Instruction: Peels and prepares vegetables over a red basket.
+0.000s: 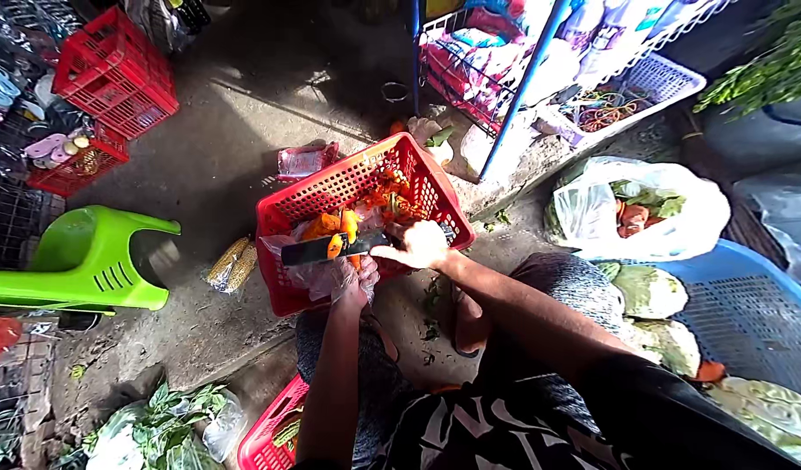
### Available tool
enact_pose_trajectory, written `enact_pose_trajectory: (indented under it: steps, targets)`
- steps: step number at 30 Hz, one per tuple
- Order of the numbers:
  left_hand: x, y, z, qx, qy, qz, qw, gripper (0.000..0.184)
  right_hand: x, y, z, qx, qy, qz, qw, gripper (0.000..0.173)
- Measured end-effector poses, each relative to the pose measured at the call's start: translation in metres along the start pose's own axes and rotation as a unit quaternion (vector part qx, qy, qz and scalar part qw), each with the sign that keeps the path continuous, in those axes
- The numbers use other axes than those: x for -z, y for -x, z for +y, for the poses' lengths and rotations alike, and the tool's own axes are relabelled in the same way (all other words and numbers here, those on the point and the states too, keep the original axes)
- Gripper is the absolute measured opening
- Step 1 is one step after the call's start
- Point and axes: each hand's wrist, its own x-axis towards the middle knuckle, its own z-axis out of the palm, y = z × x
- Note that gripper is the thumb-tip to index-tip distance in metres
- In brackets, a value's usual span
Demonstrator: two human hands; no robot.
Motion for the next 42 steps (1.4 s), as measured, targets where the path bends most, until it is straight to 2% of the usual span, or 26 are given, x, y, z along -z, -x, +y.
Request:
enact_pose_trajectory:
  steps: [2, 4, 6, 9, 12, 15, 19, 20, 22, 24, 26, 29, 32, 33, 36, 37, 38, 40, 42]
  targets:
    - [0.002, 0.001, 0.0, 0.018, -0.006, 0.006, 1.0, 0.058, 0.007, -0.008, 0.009, -0.077, -0.022, -0.022, 0.997, 0.084]
    - [0.007, 0.003, -0.001, 0.029, -0.015, -0.015, 0.999, 0.058, 0.018, -0.013, 0.014, -0.133, -0.05, 0.006, 0.99, 0.078]
    - [0.007, 0.003, -0.001, 0.026, -0.042, -0.027, 0.998, 0.06, 0.024, -0.004, 0.005, -0.109, -0.061, 0.032, 0.992, 0.076]
    - [0.0, 0.0, -0.003, 0.025, -0.077, -0.025, 0.996, 0.063, 0.023, 0.005, -0.013, -0.05, -0.022, -0.01, 0.998, 0.086]
    - [0.002, 0.001, -0.006, 0.03, -0.067, -0.022, 0.997, 0.061, 0.015, -0.011, 0.001, -0.108, -0.043, -0.031, 0.993, 0.083]
    - [0.007, 0.002, -0.002, 0.023, -0.081, -0.042, 0.996, 0.06, 0.025, -0.018, 0.013, -0.16, -0.103, 0.015, 0.982, 0.077]
    - [0.002, 0.0, 0.001, 0.027, -0.093, -0.04, 0.994, 0.061, 0.028, -0.001, -0.005, -0.052, -0.096, 0.014, 0.994, 0.076]
    - [0.002, 0.0, 0.0, 0.026, -0.089, -0.047, 0.995, 0.062, 0.025, -0.004, -0.006, -0.051, -0.083, -0.001, 0.995, 0.079]
    - [0.007, 0.002, -0.002, 0.024, -0.067, -0.067, 0.995, 0.062, 0.018, -0.017, 0.006, -0.111, -0.114, -0.015, 0.987, 0.08]
    - [0.011, 0.004, 0.001, 0.021, -0.042, -0.087, 0.995, 0.062, 0.012, -0.032, 0.026, -0.162, -0.17, 0.02, 0.972, 0.08]
    - [0.013, 0.002, 0.008, 0.006, -0.031, -0.079, 0.996, 0.063, 0.01, -0.036, 0.036, -0.132, -0.202, 0.066, 0.968, 0.077]
    - [0.014, 0.0, 0.011, -0.006, -0.011, -0.106, 0.994, 0.075, 0.021, -0.009, 0.018, -0.019, -0.198, 0.074, 0.977, 0.07]
    - [0.017, 0.002, 0.006, 0.029, 0.053, -0.149, 0.987, 0.072, 0.01, 0.009, 0.0, 0.112, -0.145, 0.135, 0.974, 0.084]
    - [0.017, 0.006, 0.003, 0.045, 0.076, -0.136, 0.987, 0.069, 0.003, 0.013, -0.005, 0.146, -0.109, 0.161, 0.97, 0.089]
    - [0.015, 0.017, -0.003, 0.073, 0.116, 0.006, 0.99, 0.059, -0.015, 0.013, -0.009, 0.228, -0.001, 0.24, 0.943, 0.087]
    - [0.016, 0.017, -0.002, 0.088, 0.134, 0.007, 0.987, 0.059, -0.017, 0.011, -0.008, 0.231, 0.02, 0.25, 0.94, 0.085]
    - [0.017, 0.014, 0.001, 0.098, 0.152, -0.029, 0.983, 0.061, -0.016, 0.009, -0.006, 0.207, 0.025, 0.235, 0.949, 0.085]
    - [0.019, 0.006, 0.006, 0.109, 0.179, -0.136, 0.968, 0.066, -0.002, 0.002, 0.003, 0.08, -0.009, 0.123, 0.989, 0.087]
    - [0.021, 0.001, 0.007, 0.106, 0.179, -0.179, 0.962, 0.068, 0.014, -0.009, 0.015, -0.031, -0.051, 0.062, 0.996, 0.085]
